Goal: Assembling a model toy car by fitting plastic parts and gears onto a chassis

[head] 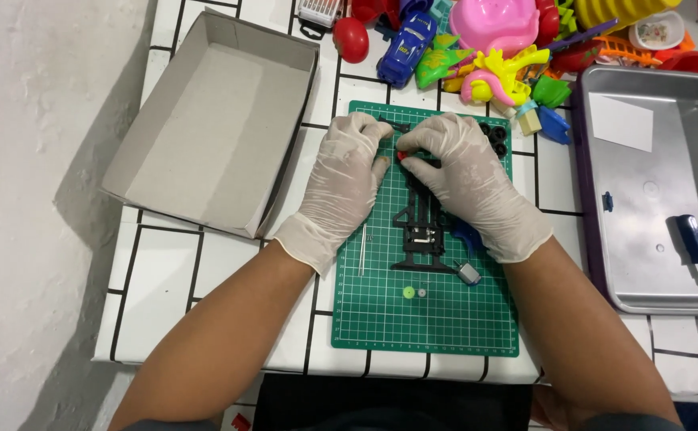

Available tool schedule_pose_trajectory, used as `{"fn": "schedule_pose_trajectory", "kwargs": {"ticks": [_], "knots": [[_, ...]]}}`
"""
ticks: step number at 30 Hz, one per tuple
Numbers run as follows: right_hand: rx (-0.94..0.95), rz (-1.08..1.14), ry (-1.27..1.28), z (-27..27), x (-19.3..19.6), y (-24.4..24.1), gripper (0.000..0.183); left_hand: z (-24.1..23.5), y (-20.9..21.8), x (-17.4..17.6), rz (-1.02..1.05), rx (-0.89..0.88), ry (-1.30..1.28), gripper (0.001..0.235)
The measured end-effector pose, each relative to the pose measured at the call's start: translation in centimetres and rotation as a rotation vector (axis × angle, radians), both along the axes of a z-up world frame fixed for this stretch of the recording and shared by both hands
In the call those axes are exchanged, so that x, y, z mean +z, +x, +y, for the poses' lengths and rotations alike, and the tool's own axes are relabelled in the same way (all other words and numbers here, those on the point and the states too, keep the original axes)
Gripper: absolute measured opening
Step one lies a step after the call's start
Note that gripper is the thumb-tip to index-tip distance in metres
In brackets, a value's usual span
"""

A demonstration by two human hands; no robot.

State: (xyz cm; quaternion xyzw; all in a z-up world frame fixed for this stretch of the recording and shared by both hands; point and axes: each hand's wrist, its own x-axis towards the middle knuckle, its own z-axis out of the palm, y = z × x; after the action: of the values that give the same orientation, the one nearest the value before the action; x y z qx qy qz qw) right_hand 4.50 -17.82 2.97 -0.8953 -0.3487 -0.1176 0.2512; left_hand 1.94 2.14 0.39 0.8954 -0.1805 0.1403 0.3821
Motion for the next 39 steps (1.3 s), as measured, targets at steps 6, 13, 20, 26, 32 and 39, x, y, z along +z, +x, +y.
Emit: {"fn": "schedule_pose_trajectory", "kwargs": {"ticks": [6,13,20,26,32,39], "knots": [[-0.004,0.054,-0.007,0.6,-0.5,0.2,0.022,0.0,0.2,-0.6,0.007,0.015,0.110,0.045],[-0.005,0.101,0.013,0.6,-1.0,0.3,0.023,-0.3,-0.7,0.6,-0.020,-0.030,0.221,0.067],[-0.008,0.135,0.022,0.6,-0.6,0.3,0.023,-0.5,-1.0,0.3,-0.035,-0.090,0.302,0.105],[-0.003,0.175,0.056,0.7,-0.4,0.3,0.023,-0.6,-0.9,0.3,-0.019,-0.082,0.333,0.109],[-0.041,0.239,0.099,1.1,0.5,-0.1,0.023,-0.7,-0.8,0.0,0.024,-0.071,0.337,0.115],[-0.065,0.267,0.089,1.4,1.4,-0.5,0.023,-0.7,-0.8,0.1,0.053,-0.049,0.336,0.120]]}}
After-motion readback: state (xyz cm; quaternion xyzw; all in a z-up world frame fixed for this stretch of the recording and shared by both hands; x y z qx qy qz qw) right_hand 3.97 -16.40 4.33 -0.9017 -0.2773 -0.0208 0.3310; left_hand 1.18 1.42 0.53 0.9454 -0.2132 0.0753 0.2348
